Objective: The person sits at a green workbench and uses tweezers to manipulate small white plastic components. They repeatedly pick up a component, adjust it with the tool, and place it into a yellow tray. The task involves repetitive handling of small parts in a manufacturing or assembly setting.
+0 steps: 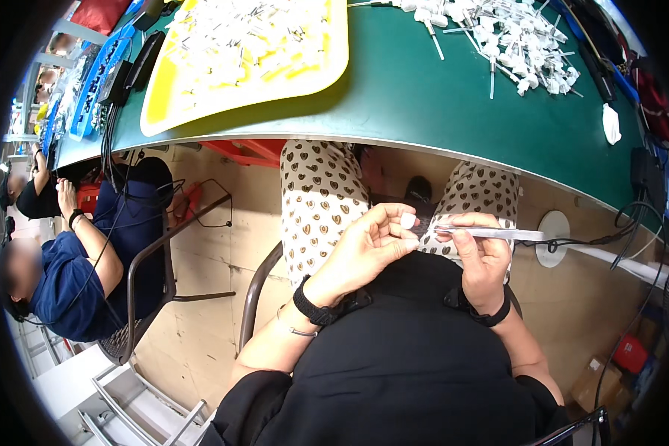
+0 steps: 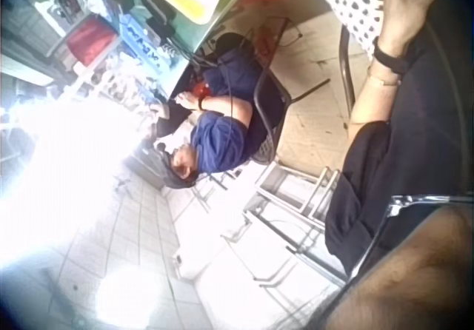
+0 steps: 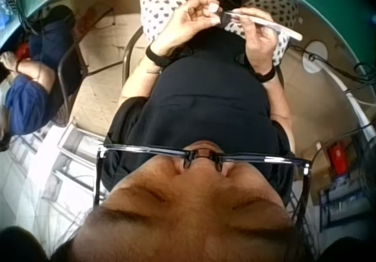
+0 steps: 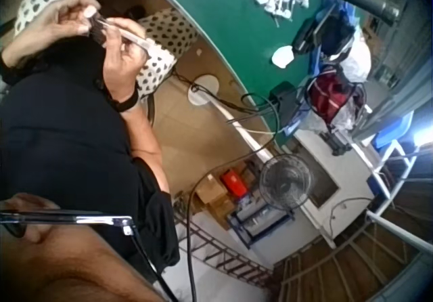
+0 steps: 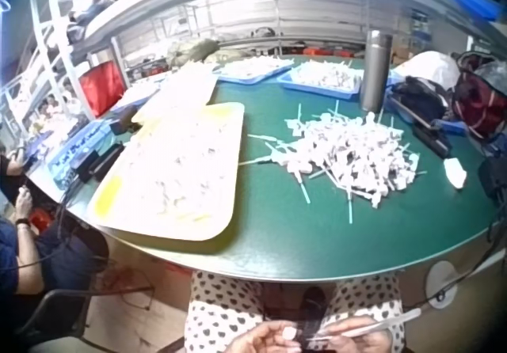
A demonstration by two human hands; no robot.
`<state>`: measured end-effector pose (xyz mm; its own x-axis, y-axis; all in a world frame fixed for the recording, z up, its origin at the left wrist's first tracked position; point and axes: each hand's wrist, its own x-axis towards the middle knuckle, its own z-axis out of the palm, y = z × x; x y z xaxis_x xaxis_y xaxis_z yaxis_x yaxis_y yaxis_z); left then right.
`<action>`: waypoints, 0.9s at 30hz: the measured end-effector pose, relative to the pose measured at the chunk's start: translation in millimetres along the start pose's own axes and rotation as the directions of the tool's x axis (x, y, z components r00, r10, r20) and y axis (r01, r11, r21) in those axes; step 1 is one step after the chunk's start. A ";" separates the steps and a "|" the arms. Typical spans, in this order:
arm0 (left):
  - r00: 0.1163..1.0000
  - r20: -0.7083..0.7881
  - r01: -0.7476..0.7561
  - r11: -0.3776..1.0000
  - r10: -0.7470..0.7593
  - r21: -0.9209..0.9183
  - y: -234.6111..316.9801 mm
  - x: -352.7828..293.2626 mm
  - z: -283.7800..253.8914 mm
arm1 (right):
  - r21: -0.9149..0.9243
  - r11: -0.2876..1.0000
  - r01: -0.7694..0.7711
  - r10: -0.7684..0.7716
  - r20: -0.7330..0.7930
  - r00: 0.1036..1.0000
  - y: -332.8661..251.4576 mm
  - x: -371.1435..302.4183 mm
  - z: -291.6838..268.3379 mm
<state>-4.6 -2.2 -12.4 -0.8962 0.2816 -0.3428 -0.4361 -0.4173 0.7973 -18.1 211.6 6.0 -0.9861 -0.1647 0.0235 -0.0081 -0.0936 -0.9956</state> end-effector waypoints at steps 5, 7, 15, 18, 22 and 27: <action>0.998 -0.031 0.059 0.990 -0.056 0.128 -7.2 4.9 -5.1 | -0.034 0.999 -0.028 0.029 0.012 1.000 3.9 2.0 6.7; 0.999 -0.035 0.036 0.984 -0.030 0.173 -9.4 5.5 -5.5 | -0.100 0.995 -0.019 0.022 0.026 0.999 9.0 2.8 7.0; 0.985 -0.073 -0.121 0.927 0.156 0.355 -11.9 5.7 -3.8 | -0.177 0.984 0.008 -0.003 0.028 1.000 12.2 5.6 11.9; 0.985 -0.087 -0.106 0.920 0.149 0.378 -12.2 6.6 -4.4 | -0.179 0.984 0.020 -0.015 0.025 1.000 12.5 5.6 12.3; 0.986 -0.053 -0.125 0.917 0.156 0.380 -15.1 6.9 -4.6 | -0.186 0.982 0.041 -0.034 0.043 0.998 10.8 6.0 13.7; 0.985 -0.044 -0.134 0.900 0.168 0.416 -14.1 5.9 -3.4 | -0.213 0.975 0.058 -0.046 0.064 0.997 10.7 5.6 12.4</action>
<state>-4.0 2.4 -27.3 -0.9593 0.1692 -0.2260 -0.2380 -0.0542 0.9698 -21.6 197.6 -3.4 -0.9720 -0.2229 0.0747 -0.1009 0.1086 -0.9890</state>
